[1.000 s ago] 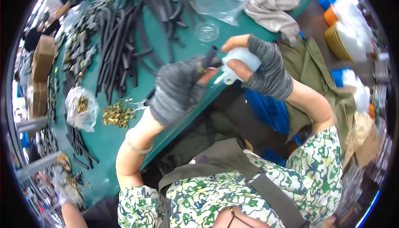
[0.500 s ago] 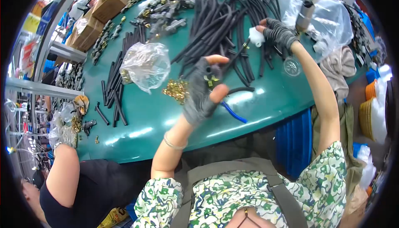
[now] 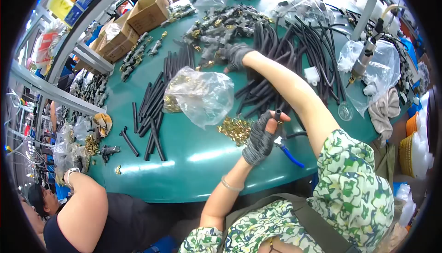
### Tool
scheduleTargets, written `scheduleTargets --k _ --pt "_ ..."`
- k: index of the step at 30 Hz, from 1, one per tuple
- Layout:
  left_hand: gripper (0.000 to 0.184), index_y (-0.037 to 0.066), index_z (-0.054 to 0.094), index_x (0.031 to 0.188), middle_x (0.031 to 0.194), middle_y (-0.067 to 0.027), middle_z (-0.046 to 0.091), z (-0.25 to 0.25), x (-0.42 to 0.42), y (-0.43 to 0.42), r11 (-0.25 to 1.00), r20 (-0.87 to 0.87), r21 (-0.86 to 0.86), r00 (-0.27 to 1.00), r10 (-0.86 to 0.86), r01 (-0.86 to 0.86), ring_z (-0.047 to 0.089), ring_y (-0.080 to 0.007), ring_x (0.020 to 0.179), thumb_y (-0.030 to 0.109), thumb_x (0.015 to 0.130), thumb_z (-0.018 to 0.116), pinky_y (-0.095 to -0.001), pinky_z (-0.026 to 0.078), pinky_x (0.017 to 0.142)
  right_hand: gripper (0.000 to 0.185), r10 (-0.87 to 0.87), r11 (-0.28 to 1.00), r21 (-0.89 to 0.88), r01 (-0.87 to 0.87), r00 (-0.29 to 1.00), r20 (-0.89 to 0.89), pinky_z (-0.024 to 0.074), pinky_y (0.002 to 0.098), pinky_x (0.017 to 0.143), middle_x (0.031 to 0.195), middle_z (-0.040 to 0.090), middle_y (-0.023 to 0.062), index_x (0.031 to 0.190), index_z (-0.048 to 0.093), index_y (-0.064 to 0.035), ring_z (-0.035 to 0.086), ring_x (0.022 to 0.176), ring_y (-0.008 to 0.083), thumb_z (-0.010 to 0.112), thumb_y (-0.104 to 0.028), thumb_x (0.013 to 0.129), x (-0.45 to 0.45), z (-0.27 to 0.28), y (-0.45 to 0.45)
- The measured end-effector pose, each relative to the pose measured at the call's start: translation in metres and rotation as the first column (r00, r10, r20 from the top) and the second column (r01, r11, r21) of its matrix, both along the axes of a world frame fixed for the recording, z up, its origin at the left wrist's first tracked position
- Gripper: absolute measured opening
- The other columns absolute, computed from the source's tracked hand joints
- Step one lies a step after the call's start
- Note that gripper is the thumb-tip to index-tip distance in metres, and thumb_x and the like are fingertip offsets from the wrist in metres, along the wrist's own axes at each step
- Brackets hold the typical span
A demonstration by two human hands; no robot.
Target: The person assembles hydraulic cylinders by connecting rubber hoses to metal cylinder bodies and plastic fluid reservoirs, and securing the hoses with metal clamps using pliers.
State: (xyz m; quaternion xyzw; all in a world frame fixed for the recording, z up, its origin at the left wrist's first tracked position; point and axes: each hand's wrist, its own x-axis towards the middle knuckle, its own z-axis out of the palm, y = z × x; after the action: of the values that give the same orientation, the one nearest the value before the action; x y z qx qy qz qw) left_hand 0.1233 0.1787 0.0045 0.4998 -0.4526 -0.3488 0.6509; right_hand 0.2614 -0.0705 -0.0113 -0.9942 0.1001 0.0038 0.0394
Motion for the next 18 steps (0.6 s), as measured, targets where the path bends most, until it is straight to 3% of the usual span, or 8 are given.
scheduleTargets --k 6,7,9,12,13,15,17,18 --pt "0.053 0.003 0.059 0.095 0.068 0.0005 0.055 0.003 0.009 0.003 1.000 -0.153 0.009 0.988 0.011 -0.010 0.044 -0.0052 0.058 0.052 0.094 0.037 -0.0211 0.036 0.054 0.030 0.117 0.961 -0.265 -0.074 0.982 0.151 0.0505 0.0428 0.068 0.085 0.064 0.0162 0.083 0.064 -0.0066 0.064 0.077 0.0322 0.064 -0.036 0.074 -0.011 0.005 0.002" --pt "0.052 0.003 0.059 0.095 0.068 0.0004 0.055 0.007 0.008 0.003 1.000 -0.141 0.001 0.990 0.030 -0.030 0.044 -0.0054 0.058 0.051 0.095 0.037 -0.0209 0.036 0.054 0.031 0.089 0.966 -0.253 -0.050 0.986 0.143 0.0507 0.0409 0.067 0.083 0.065 0.0150 0.085 0.062 -0.0063 0.065 0.076 0.0322 0.061 -0.036 0.077 -0.014 0.007 0.000" --pt "0.048 0.004 0.059 0.093 0.069 -0.0003 0.057 0.011 0.006 0.003 0.998 -0.088 -0.024 0.994 0.060 -0.062 0.048 -0.0062 0.059 0.047 0.096 0.038 -0.0207 0.039 0.056 0.035 0.099 0.961 -0.276 0.008 0.924 0.369 0.0506 0.0405 0.066 0.079 0.065 0.0153 0.092 0.059 -0.0056 0.064 0.073 0.0329 0.061 -0.038 0.079 -0.038 0.017 0.007" --pt "0.046 0.004 0.058 0.089 0.068 -0.0004 0.058 0.011 0.006 0.004 0.999 -0.069 0.004 0.997 0.044 -0.044 0.053 -0.0073 0.062 0.046 0.096 0.039 -0.0219 0.041 0.057 0.034 -0.007 0.999 -0.031 0.024 0.888 0.459 0.0494 0.0416 0.063 0.081 0.062 0.0171 0.097 0.060 -0.0092 0.062 0.074 0.0332 0.061 -0.038 0.080 -0.069 0.045 -0.002" --pt "0.046 0.004 0.058 0.089 0.066 0.0002 0.056 0.015 0.001 0.005 0.998 -0.103 -0.011 0.993 0.059 -0.061 0.051 -0.0071 0.059 0.045 0.096 0.038 -0.0220 0.040 0.056 0.031 -0.207 0.978 0.118 0.170 0.844 0.495 0.0489 0.0359 0.060 0.080 0.064 0.0128 0.097 0.060 -0.0079 0.063 0.070 0.0263 0.061 -0.035 0.082 -0.087 0.071 0.012" --pt "0.034 0.004 0.060 0.096 0.066 -0.0007 0.056 0.019 0.002 0.006 0.999 -0.040 -0.036 0.999 0.013 -0.014 0.050 -0.0081 0.062 0.032 0.097 0.041 -0.0240 0.041 0.061 0.030 -0.413 0.696 0.706 -0.133 0.730 0.545 0.0474 0.0278 0.059 0.081 0.063 0.0048 0.099 0.060 -0.0063 0.061 0.068 0.0149 0.063 -0.032 0.084 -0.144 0.116 0.035" --pt "0.032 0.003 0.059 0.103 0.069 -0.0004 0.055 0.030 -0.009 0.001 0.993 -0.068 -0.106 0.997 0.041 -0.048 0.050 -0.0075 0.062 0.030 0.097 0.042 -0.0242 0.040 0.060 0.033 -0.495 0.420 0.884 -0.205 0.765 0.412 0.0451 0.0217 0.061 0.083 0.060 -0.0010 0.103 0.059 -0.0041 0.056 0.072 0.0061 0.064 -0.030 0.083 -0.209 0.134 0.042" --pt "0.032 0.003 0.057 0.108 0.075 -0.0007 0.056 0.020 -0.008 -0.003 0.997 -0.067 -0.079 0.997 -0.029 0.024 0.050 -0.0076 0.062 0.029 0.098 0.041 -0.0234 0.041 0.062 0.035 -0.539 0.425 0.887 -0.179 0.738 0.407 0.0455 0.0214 0.064 0.085 0.060 0.0001 0.108 0.057 -0.0040 0.055 0.073 0.0062 0.064 -0.027 0.083 -0.239 0.128 0.040"
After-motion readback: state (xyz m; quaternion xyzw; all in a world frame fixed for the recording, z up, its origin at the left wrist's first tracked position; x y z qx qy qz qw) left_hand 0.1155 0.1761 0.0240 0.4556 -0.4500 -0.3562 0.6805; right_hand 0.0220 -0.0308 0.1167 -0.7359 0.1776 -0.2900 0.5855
